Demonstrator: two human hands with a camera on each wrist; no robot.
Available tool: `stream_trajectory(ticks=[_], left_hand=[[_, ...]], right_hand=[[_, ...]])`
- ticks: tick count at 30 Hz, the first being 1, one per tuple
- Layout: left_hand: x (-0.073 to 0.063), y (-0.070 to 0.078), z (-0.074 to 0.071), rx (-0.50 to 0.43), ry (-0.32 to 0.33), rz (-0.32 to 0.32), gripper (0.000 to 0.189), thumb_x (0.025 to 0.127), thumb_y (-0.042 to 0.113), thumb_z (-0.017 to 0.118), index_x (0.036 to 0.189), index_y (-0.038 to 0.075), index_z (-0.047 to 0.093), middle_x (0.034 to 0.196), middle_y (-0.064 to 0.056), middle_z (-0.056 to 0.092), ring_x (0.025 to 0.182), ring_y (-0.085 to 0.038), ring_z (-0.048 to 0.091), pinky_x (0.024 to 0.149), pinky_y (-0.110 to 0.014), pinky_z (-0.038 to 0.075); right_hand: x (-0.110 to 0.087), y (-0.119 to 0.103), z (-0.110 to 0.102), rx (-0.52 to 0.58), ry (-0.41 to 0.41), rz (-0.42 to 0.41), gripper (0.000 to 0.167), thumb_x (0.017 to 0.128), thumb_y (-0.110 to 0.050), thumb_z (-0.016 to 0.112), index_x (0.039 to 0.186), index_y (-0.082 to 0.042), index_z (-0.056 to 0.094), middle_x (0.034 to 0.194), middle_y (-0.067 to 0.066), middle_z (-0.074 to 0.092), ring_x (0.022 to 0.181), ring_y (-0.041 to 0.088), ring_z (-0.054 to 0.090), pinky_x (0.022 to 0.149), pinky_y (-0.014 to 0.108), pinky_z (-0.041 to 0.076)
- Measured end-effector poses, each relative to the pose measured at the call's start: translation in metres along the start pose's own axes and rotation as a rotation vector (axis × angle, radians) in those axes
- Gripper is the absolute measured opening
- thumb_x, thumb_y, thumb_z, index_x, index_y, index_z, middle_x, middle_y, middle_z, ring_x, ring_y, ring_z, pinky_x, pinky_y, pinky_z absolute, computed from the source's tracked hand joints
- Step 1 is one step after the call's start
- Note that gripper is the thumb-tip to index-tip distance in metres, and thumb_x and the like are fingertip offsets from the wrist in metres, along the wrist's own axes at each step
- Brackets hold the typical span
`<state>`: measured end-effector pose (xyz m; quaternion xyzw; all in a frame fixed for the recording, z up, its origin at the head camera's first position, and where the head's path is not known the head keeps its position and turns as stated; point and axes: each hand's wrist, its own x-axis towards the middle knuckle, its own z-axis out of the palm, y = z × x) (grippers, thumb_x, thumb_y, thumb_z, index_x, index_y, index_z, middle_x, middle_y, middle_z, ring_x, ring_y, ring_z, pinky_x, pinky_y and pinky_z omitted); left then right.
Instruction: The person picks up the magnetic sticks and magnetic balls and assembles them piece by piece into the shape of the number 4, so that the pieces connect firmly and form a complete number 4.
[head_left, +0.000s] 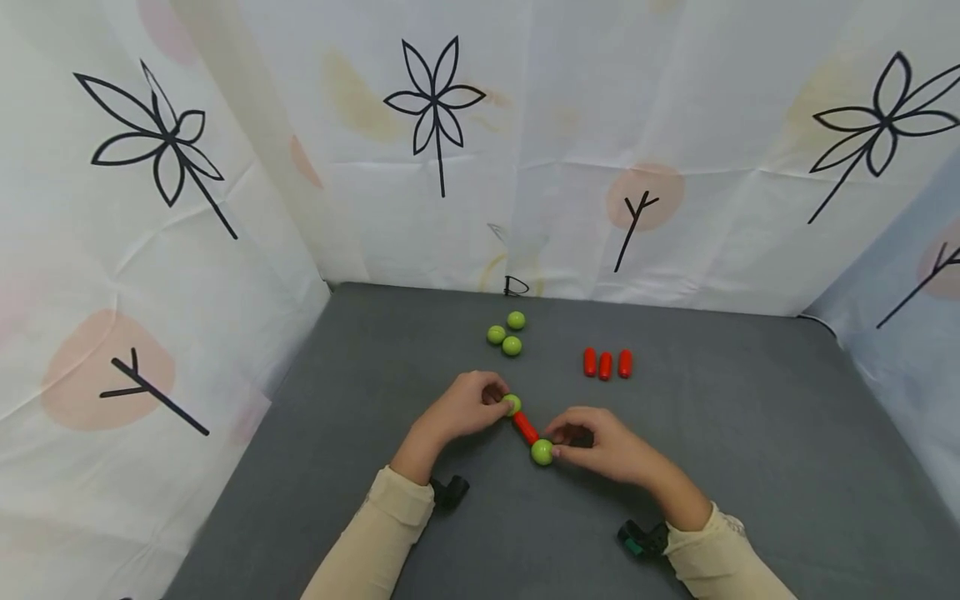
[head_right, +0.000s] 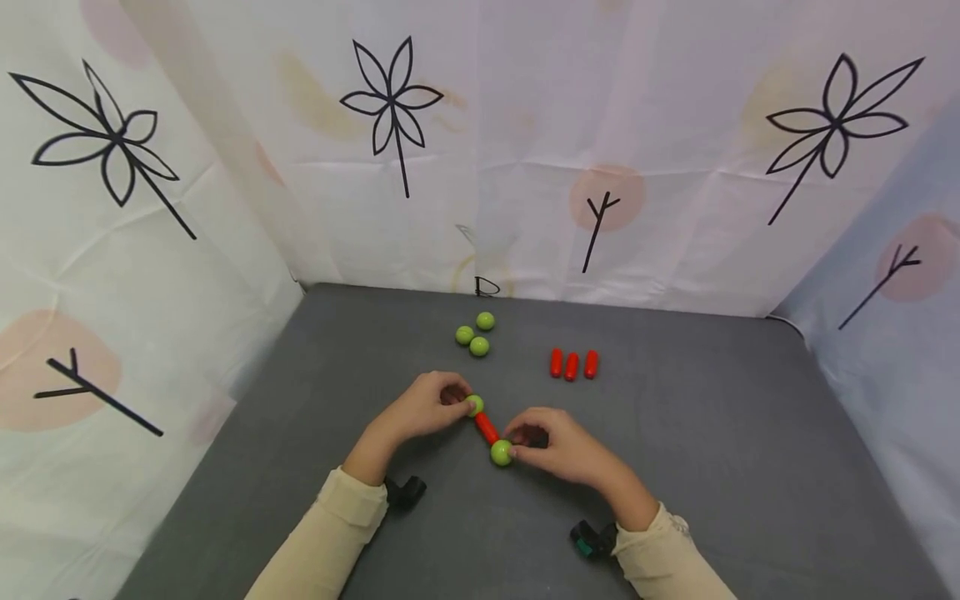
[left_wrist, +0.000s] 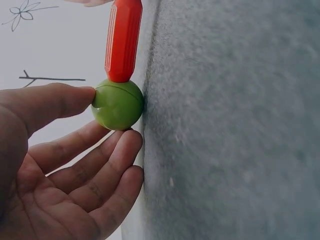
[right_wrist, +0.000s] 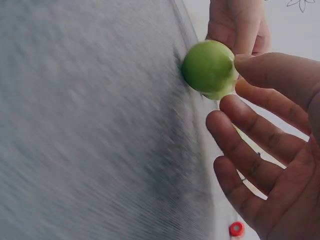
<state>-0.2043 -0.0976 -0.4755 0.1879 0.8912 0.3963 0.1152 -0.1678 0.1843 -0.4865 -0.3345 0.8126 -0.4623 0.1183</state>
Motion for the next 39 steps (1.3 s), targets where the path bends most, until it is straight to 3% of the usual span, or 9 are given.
stream_trajectory(ticks=[7,10,14,18,26,33,39], left_hand=[[0.009,0.003,0.003,-0.021,-0.025,0.013,0.017,0.101,0.022,0.072,0.112,0.009,0.076,0.103,-0.003,0.074,0.088,-0.012,0.067,0.080,-0.031,0.057],[0.013,0.004,0.005,-0.029,-0.033,0.006,0.017,0.101,0.023,0.072,0.112,0.010,0.076,0.102,-0.002,0.074,0.088,-0.011,0.066,0.079,-0.030,0.057],[0.017,0.005,0.009,-0.034,-0.035,0.014,0.018,0.102,0.023,0.072,0.113,0.010,0.076,0.103,-0.002,0.074,0.088,-0.010,0.066,0.079,-0.030,0.057],[0.020,0.006,0.014,-0.045,-0.040,0.024,0.019,0.102,0.024,0.072,0.114,0.010,0.076,0.104,-0.002,0.075,0.088,-0.010,0.067,0.078,-0.029,0.057],[0.016,0.006,0.017,-0.061,-0.025,0.020,0.020,0.103,0.025,0.071,0.115,0.011,0.077,0.105,-0.002,0.075,0.088,-0.009,0.067,0.078,-0.029,0.057],[0.014,0.008,0.015,-0.072,-0.031,0.011,0.021,0.104,0.025,0.070,0.117,0.009,0.076,0.107,-0.003,0.074,0.091,-0.010,0.067,0.080,-0.029,0.057],[0.014,0.006,0.015,-0.085,-0.030,0.012,0.020,0.104,0.025,0.070,0.116,0.010,0.076,0.107,-0.002,0.075,0.092,-0.011,0.068,0.082,-0.030,0.058]], right_hand=[[0.008,0.002,-0.024,-0.162,0.224,0.034,0.014,0.098,-0.011,0.078,0.111,-0.005,0.078,0.090,-0.002,0.071,0.070,0.006,0.059,0.063,0.026,0.052],[0.014,0.004,-0.035,-0.314,0.314,0.057,0.014,0.096,-0.010,0.079,0.109,-0.004,0.078,0.093,0.001,0.071,0.071,0.010,0.058,0.063,0.028,0.050],[0.023,0.009,-0.048,-0.521,0.375,0.134,0.015,0.096,-0.015,0.079,0.107,-0.005,0.078,0.099,0.008,0.069,0.077,0.017,0.059,0.067,0.035,0.049],[0.029,0.017,-0.058,-0.589,0.380,0.238,0.023,0.097,-0.020,0.079,0.111,-0.002,0.076,0.104,0.015,0.067,0.078,0.021,0.058,0.066,0.040,0.049],[0.040,0.028,-0.063,-0.634,0.344,0.363,0.036,0.098,-0.030,0.076,0.119,-0.001,0.076,0.107,0.015,0.063,0.076,0.022,0.056,0.062,0.034,0.043],[0.048,0.030,-0.064,-0.652,0.325,0.389,0.034,0.096,-0.033,0.078,0.111,-0.002,0.077,0.102,0.014,0.060,0.074,0.023,0.054,0.059,0.033,0.040],[0.053,0.030,-0.065,-0.662,0.298,0.375,0.034,0.094,-0.028,0.080,0.114,0.000,0.076,0.104,0.016,0.061,0.076,0.024,0.055,0.062,0.036,0.043]])
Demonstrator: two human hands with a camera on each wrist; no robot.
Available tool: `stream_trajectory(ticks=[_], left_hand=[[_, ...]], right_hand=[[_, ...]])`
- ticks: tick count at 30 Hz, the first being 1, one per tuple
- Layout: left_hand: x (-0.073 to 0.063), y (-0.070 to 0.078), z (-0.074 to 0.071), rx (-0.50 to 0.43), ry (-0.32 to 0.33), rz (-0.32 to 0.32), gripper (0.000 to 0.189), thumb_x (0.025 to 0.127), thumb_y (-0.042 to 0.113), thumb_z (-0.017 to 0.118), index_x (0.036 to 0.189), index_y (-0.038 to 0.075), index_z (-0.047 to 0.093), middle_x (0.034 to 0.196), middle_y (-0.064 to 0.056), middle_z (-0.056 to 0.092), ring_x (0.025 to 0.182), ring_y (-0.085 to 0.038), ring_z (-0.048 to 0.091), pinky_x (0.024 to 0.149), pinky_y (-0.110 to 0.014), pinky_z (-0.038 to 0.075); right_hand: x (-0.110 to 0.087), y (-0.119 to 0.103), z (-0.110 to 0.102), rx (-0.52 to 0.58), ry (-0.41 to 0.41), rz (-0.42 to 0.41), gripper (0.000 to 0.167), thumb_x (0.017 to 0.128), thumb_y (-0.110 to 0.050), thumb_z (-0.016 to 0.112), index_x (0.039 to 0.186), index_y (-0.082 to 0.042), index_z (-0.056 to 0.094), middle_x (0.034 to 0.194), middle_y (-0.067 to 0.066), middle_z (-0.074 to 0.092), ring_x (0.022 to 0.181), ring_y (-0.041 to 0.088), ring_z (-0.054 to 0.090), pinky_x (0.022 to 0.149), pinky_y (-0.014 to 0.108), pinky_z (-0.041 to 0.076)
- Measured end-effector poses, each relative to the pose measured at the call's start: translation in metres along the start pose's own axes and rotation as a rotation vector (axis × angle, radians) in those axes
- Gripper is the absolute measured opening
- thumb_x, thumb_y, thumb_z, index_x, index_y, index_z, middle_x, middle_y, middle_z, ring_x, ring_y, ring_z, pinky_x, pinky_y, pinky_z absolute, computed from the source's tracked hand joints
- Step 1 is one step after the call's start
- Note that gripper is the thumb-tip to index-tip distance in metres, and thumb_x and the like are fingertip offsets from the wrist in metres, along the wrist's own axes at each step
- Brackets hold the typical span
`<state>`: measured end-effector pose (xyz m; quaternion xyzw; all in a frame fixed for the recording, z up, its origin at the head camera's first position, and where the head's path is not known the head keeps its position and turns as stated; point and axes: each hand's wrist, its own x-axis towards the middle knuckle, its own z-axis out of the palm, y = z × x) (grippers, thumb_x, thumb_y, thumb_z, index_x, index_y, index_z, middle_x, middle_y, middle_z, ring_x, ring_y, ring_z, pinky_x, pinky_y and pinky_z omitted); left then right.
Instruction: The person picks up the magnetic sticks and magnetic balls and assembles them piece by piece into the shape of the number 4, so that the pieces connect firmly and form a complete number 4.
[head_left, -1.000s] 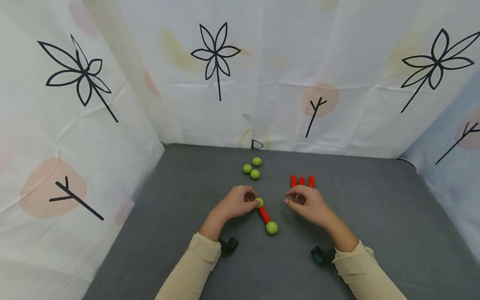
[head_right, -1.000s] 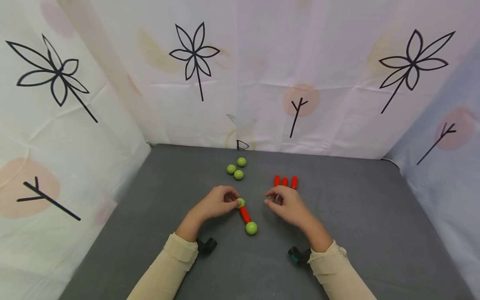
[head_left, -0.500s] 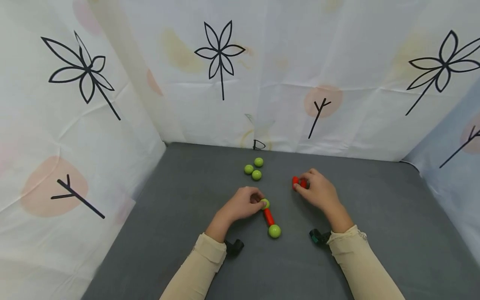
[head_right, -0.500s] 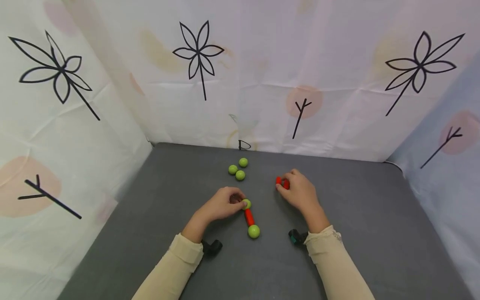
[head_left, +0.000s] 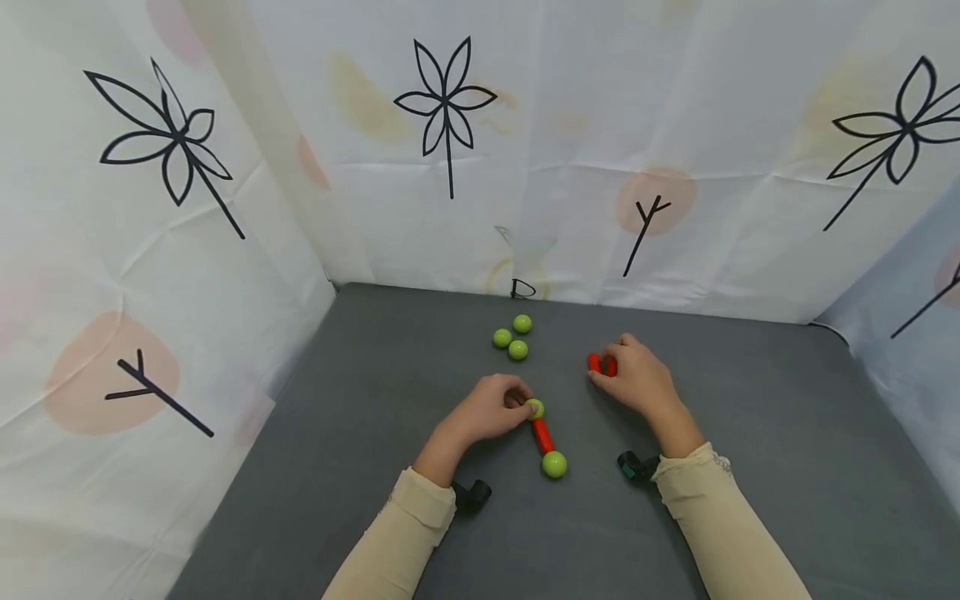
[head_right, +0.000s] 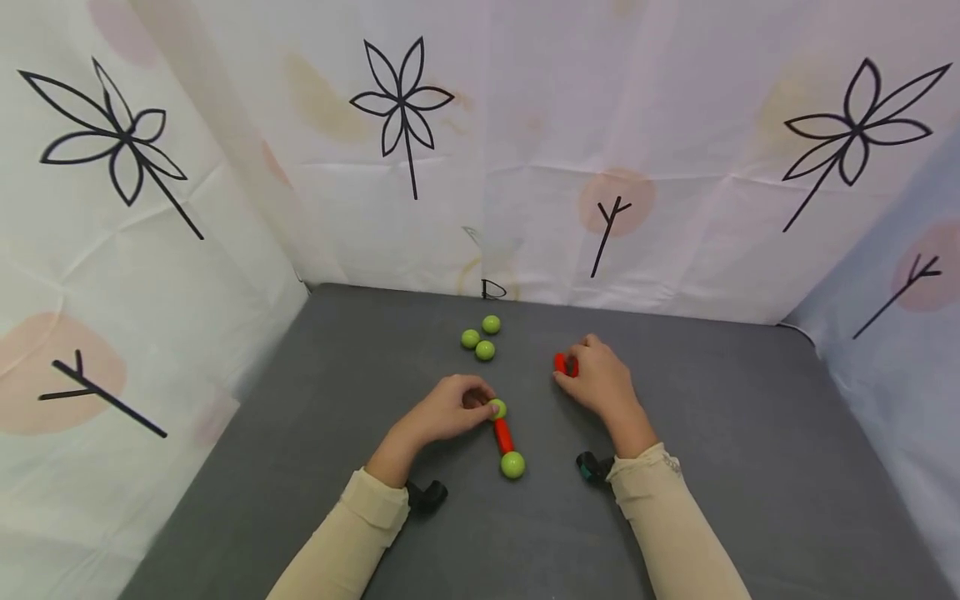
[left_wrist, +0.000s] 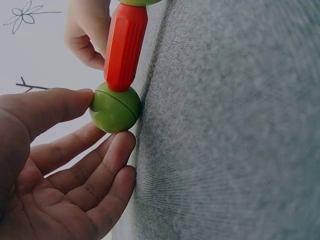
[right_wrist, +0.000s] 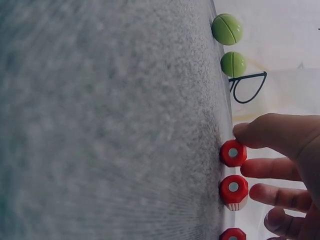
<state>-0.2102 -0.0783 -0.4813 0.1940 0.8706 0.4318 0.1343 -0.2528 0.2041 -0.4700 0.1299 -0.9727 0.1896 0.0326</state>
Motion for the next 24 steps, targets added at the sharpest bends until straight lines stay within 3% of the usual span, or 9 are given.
stream_trajectory(ticks=[9,18,24], left_hand=[[-0.002,-0.002,-0.001,-0.002,0.004,0.003,0.019,0.103,0.026,0.070,0.115,0.012,0.076,0.106,0.000,0.074,0.091,-0.009,0.068,0.082,-0.029,0.058],[-0.002,-0.003,0.000,-0.018,-0.001,0.007,0.020,0.104,0.027,0.070,0.115,0.013,0.076,0.106,0.001,0.074,0.093,-0.009,0.069,0.083,-0.030,0.058],[-0.002,-0.002,-0.001,-0.016,0.002,-0.001,0.019,0.104,0.027,0.070,0.116,0.013,0.076,0.106,0.001,0.075,0.093,-0.010,0.069,0.084,-0.031,0.058]], right_hand=[[0.007,-0.001,0.007,0.065,-0.056,-0.084,0.026,0.093,-0.013,0.079,0.116,0.000,0.076,0.102,0.014,0.074,0.088,0.028,0.068,0.079,0.050,0.056],[0.003,-0.007,0.007,0.109,-0.070,-0.094,0.021,0.094,-0.009,0.077,0.114,-0.003,0.077,0.110,0.015,0.074,0.096,0.031,0.068,0.083,0.052,0.056],[-0.005,-0.010,0.003,0.177,-0.048,-0.189,0.018,0.095,-0.006,0.078,0.113,-0.005,0.078,0.110,0.012,0.073,0.092,0.025,0.066,0.081,0.047,0.055]])
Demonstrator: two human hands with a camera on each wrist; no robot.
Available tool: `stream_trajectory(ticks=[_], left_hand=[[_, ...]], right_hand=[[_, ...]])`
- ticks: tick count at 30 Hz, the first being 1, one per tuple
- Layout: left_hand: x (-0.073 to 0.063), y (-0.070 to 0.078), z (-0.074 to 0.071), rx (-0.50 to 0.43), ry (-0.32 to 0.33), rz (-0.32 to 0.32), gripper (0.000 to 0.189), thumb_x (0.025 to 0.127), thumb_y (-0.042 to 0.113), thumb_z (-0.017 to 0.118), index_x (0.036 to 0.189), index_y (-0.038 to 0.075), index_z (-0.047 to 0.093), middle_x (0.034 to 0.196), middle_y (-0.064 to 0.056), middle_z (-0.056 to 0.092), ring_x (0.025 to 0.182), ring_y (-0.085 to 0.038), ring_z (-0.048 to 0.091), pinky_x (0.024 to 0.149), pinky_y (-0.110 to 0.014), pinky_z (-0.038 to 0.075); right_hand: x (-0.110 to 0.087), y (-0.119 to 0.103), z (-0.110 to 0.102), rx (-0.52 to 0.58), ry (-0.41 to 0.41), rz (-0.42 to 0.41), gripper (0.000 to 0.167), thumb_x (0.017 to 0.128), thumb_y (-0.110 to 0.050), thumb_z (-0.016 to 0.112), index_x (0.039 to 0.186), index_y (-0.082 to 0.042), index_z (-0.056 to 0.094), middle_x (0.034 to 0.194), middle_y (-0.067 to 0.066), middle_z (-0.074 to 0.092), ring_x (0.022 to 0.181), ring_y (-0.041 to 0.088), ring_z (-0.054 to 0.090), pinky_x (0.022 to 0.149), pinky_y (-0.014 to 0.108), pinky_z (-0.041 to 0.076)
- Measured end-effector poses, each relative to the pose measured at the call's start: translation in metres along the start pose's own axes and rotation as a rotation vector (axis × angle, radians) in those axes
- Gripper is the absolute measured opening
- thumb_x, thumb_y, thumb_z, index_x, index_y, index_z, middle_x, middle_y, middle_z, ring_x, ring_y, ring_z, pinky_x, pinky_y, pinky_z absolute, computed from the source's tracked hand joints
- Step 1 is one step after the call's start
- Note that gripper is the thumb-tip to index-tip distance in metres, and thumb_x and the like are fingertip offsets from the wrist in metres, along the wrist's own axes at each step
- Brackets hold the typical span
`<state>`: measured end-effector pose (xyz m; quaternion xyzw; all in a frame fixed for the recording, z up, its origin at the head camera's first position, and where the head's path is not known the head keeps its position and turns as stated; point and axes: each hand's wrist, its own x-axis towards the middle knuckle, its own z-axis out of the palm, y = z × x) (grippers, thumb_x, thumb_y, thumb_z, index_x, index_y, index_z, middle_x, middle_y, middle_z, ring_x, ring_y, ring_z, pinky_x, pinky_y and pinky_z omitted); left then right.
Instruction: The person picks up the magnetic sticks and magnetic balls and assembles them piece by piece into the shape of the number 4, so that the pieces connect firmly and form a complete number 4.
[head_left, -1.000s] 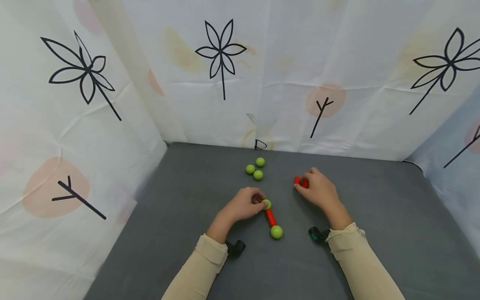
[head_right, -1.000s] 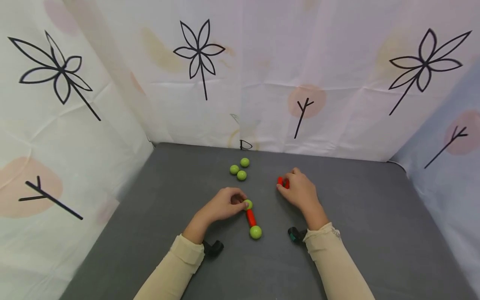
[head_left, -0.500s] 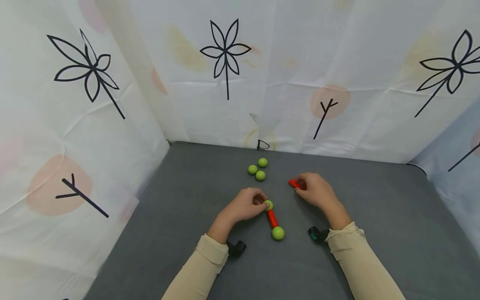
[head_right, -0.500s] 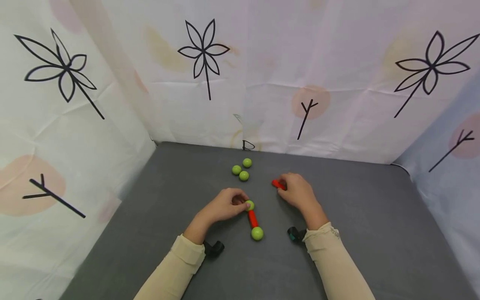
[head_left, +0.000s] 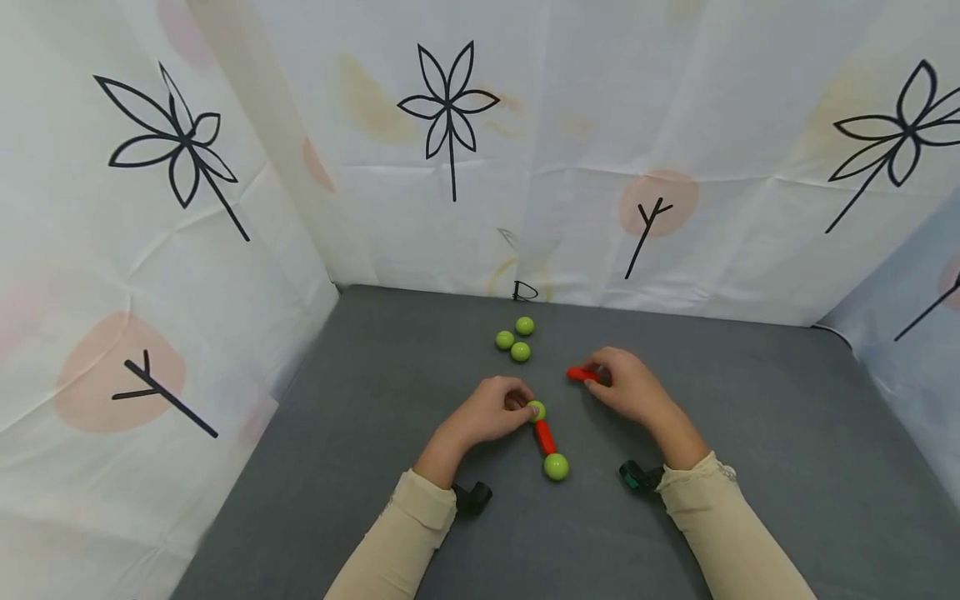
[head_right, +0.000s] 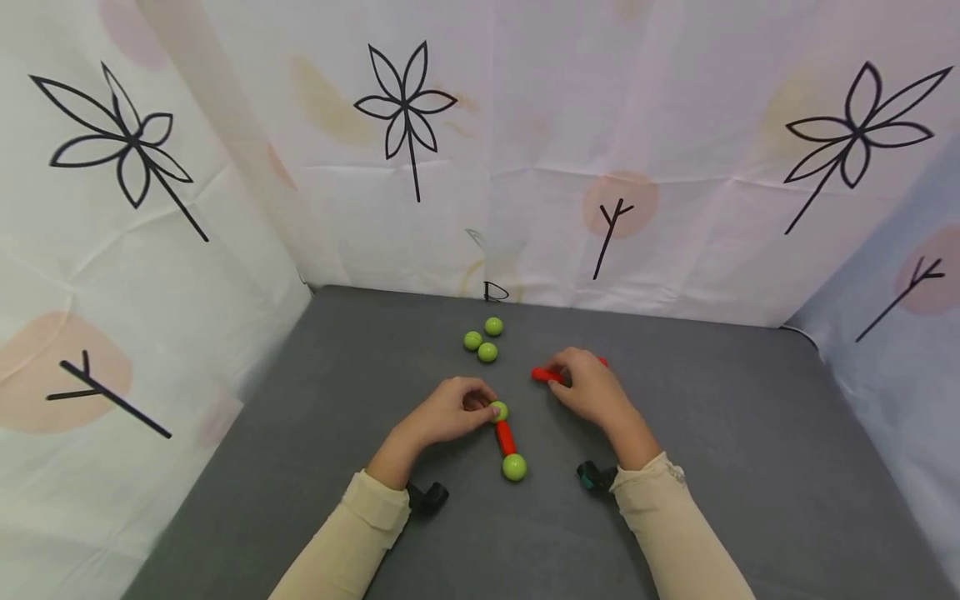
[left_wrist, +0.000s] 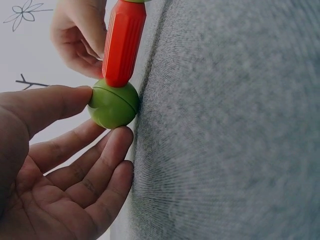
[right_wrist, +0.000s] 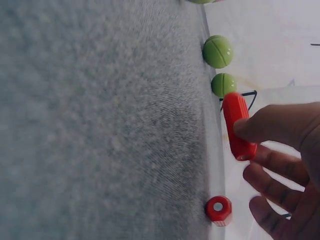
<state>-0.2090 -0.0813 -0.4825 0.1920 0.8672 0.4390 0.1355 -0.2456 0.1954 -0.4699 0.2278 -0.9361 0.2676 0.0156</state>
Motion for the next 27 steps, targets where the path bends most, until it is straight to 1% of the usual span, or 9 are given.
stream_trajectory(ticks=[4,8,12,16,20,27], left_hand=[[-0.001,0.000,0.000,-0.006,0.000,-0.004,0.019,0.103,0.027,0.070,0.116,0.013,0.076,0.107,0.001,0.074,0.093,-0.010,0.069,0.084,-0.032,0.058],[0.000,0.000,0.000,-0.008,-0.002,-0.005,0.019,0.103,0.027,0.071,0.116,0.014,0.076,0.107,0.001,0.074,0.093,-0.011,0.069,0.083,-0.032,0.058],[0.000,0.000,0.001,-0.009,0.000,-0.002,0.019,0.103,0.027,0.071,0.115,0.013,0.076,0.106,0.001,0.074,0.093,-0.011,0.069,0.084,-0.033,0.059],[-0.001,-0.001,0.000,-0.006,0.002,-0.002,0.019,0.103,0.027,0.071,0.115,0.013,0.076,0.106,0.001,0.074,0.093,-0.010,0.068,0.084,-0.032,0.058],[-0.001,-0.002,0.001,-0.005,0.002,0.001,0.019,0.103,0.027,0.071,0.115,0.013,0.076,0.106,0.001,0.074,0.093,-0.010,0.068,0.085,-0.032,0.058],[-0.001,-0.002,0.000,-0.007,0.007,0.006,0.019,0.103,0.026,0.071,0.115,0.013,0.076,0.105,0.001,0.074,0.093,-0.010,0.068,0.084,-0.032,0.058]], right_hand=[[-0.012,-0.003,-0.002,0.060,0.006,-0.058,0.020,0.095,-0.005,0.078,0.115,-0.008,0.078,0.112,0.008,0.073,0.098,0.024,0.067,0.085,0.046,0.056],[-0.027,-0.006,-0.006,0.102,0.007,-0.110,0.022,0.094,-0.003,0.079,0.114,-0.011,0.078,0.110,0.003,0.073,0.097,0.021,0.068,0.087,0.046,0.058],[-0.044,-0.008,-0.008,0.150,-0.001,-0.138,0.023,0.093,-0.002,0.079,0.113,-0.014,0.078,0.107,-0.002,0.073,0.094,0.016,0.068,0.085,0.042,0.060],[-0.058,-0.011,-0.007,0.168,-0.019,-0.175,0.023,0.093,-0.002,0.081,0.111,-0.015,0.077,0.106,-0.004,0.073,0.092,0.012,0.067,0.082,0.039,0.059],[-0.070,-0.013,-0.003,0.203,-0.061,-0.189,0.022,0.093,-0.003,0.081,0.110,-0.017,0.076,0.105,-0.006,0.073,0.093,0.009,0.066,0.081,0.037,0.058],[-0.082,-0.017,0.002,0.244,-0.117,-0.166,0.022,0.094,-0.004,0.080,0.108,-0.021,0.075,0.105,-0.008,0.072,0.093,0.007,0.065,0.081,0.034,0.057]])
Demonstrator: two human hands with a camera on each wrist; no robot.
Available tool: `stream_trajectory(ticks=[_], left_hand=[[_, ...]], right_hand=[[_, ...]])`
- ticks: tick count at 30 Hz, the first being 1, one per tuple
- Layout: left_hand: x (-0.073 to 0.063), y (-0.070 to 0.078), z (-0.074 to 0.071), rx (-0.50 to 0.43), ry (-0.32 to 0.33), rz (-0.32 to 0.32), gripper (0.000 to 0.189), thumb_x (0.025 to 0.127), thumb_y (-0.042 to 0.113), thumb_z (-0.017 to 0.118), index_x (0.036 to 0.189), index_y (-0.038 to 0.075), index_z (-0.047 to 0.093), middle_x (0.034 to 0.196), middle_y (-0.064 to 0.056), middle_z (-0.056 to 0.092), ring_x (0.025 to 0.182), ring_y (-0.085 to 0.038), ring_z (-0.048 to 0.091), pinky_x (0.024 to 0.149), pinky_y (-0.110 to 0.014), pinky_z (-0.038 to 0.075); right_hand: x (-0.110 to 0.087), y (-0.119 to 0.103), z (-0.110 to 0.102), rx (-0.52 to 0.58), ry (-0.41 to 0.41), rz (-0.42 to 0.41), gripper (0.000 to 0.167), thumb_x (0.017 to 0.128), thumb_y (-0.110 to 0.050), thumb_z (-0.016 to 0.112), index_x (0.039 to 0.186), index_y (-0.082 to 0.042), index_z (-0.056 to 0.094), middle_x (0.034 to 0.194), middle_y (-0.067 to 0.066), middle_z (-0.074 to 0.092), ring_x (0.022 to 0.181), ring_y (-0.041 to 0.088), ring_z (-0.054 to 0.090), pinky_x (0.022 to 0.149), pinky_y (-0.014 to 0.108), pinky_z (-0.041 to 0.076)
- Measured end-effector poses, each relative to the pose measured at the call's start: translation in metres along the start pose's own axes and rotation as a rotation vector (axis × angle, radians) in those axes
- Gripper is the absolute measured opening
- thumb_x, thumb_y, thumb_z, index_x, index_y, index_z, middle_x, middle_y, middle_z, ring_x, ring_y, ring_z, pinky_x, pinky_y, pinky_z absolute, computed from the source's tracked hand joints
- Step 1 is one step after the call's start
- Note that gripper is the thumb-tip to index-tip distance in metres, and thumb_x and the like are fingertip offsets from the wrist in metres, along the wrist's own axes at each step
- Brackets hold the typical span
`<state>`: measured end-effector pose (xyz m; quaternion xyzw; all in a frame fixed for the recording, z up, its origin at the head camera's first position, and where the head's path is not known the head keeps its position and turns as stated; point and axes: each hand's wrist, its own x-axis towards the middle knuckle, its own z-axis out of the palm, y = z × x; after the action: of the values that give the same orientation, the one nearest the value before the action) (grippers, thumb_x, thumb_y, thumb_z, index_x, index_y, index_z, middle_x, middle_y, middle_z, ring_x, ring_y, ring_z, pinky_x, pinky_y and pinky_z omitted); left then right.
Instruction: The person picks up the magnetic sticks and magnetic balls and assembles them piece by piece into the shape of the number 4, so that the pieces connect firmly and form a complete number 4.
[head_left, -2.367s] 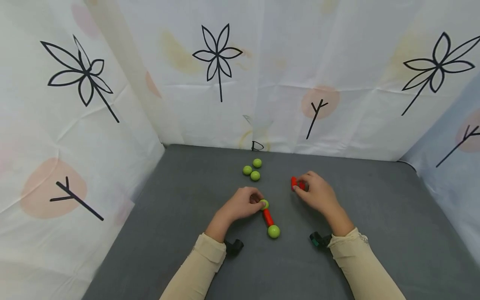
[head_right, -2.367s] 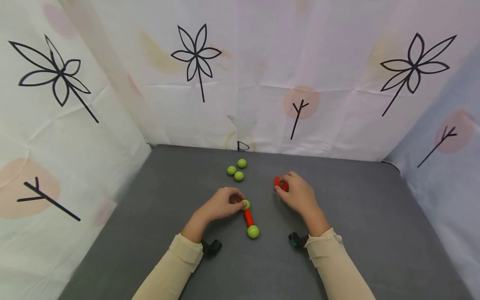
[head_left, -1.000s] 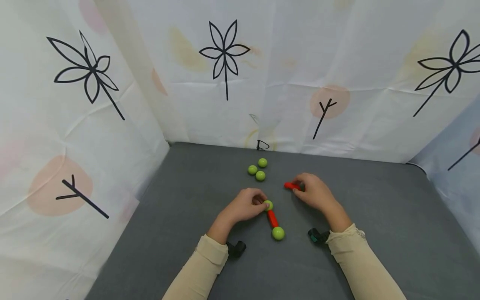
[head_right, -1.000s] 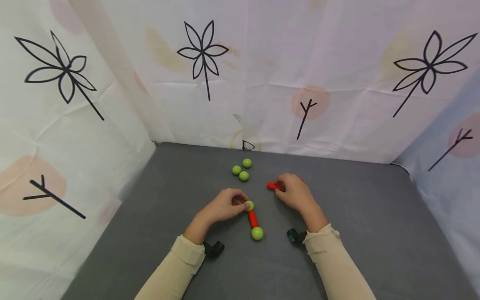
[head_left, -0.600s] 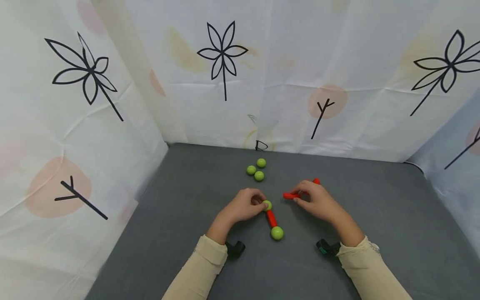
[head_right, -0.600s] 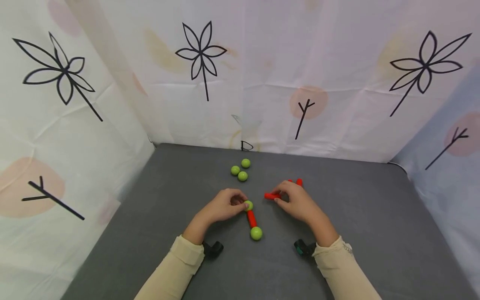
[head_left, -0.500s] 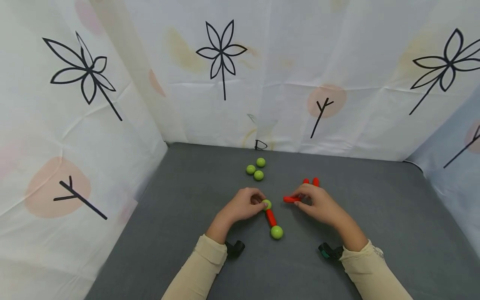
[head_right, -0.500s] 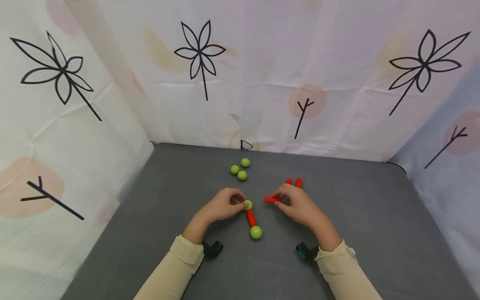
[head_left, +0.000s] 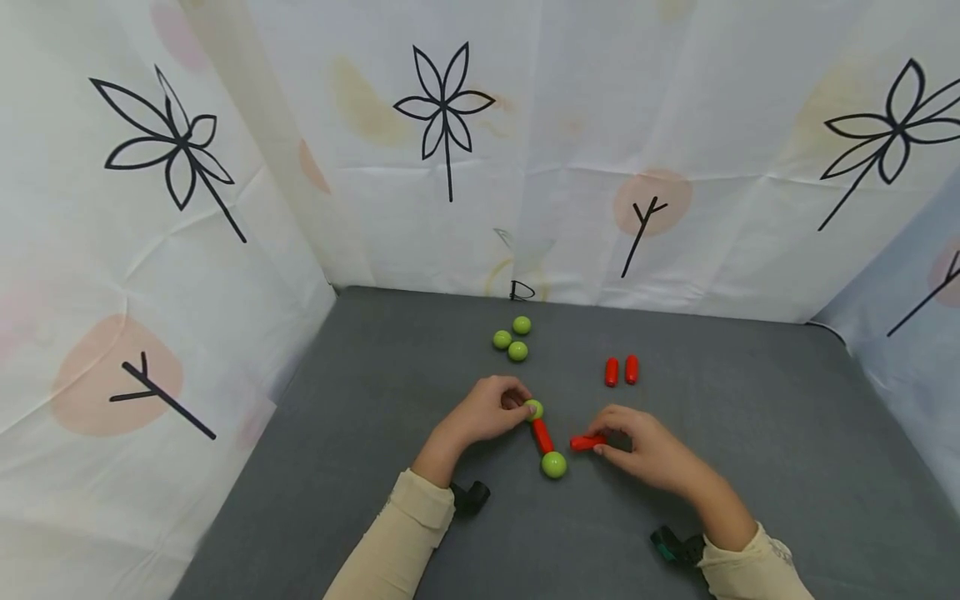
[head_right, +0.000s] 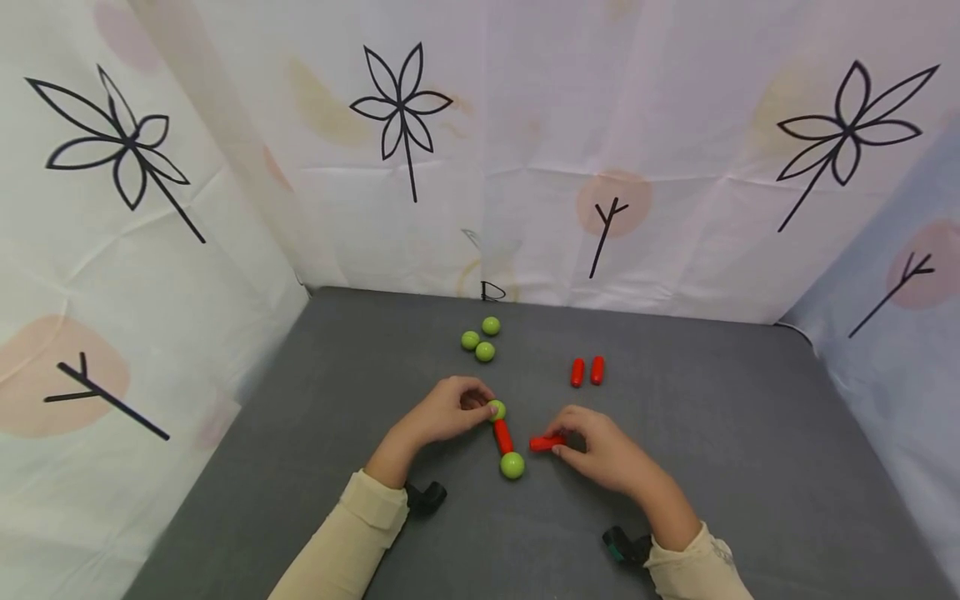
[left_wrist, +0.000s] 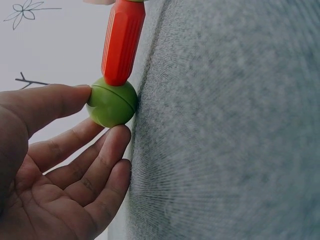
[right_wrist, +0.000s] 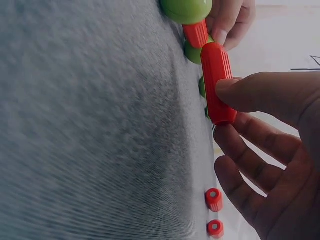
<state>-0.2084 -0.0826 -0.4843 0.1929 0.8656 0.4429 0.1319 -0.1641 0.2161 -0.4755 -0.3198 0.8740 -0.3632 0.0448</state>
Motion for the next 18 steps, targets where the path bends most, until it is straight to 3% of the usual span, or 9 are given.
stream_trajectory(ticks=[9,18], left_hand=[[-0.0003,0.0005,-0.0005,0.003,-0.004,-0.006,0.019,0.103,0.026,0.071,0.116,0.013,0.076,0.106,0.001,0.074,0.094,-0.011,0.068,0.085,-0.033,0.058],[0.0001,-0.0004,0.0004,0.000,0.000,-0.008,0.020,0.103,0.027,0.071,0.116,0.013,0.076,0.105,0.002,0.073,0.093,-0.010,0.068,0.085,-0.033,0.058]], right_hand=[[-0.0039,-0.0061,0.0043,0.024,-0.007,-0.033,0.020,0.094,-0.002,0.079,0.108,-0.016,0.076,0.106,-0.002,0.073,0.089,0.008,0.062,0.074,0.033,0.054],[-0.0030,-0.0078,0.0065,0.018,-0.048,0.010,0.021,0.095,-0.004,0.078,0.109,-0.019,0.075,0.108,-0.006,0.071,0.095,0.010,0.067,0.082,0.035,0.057]])
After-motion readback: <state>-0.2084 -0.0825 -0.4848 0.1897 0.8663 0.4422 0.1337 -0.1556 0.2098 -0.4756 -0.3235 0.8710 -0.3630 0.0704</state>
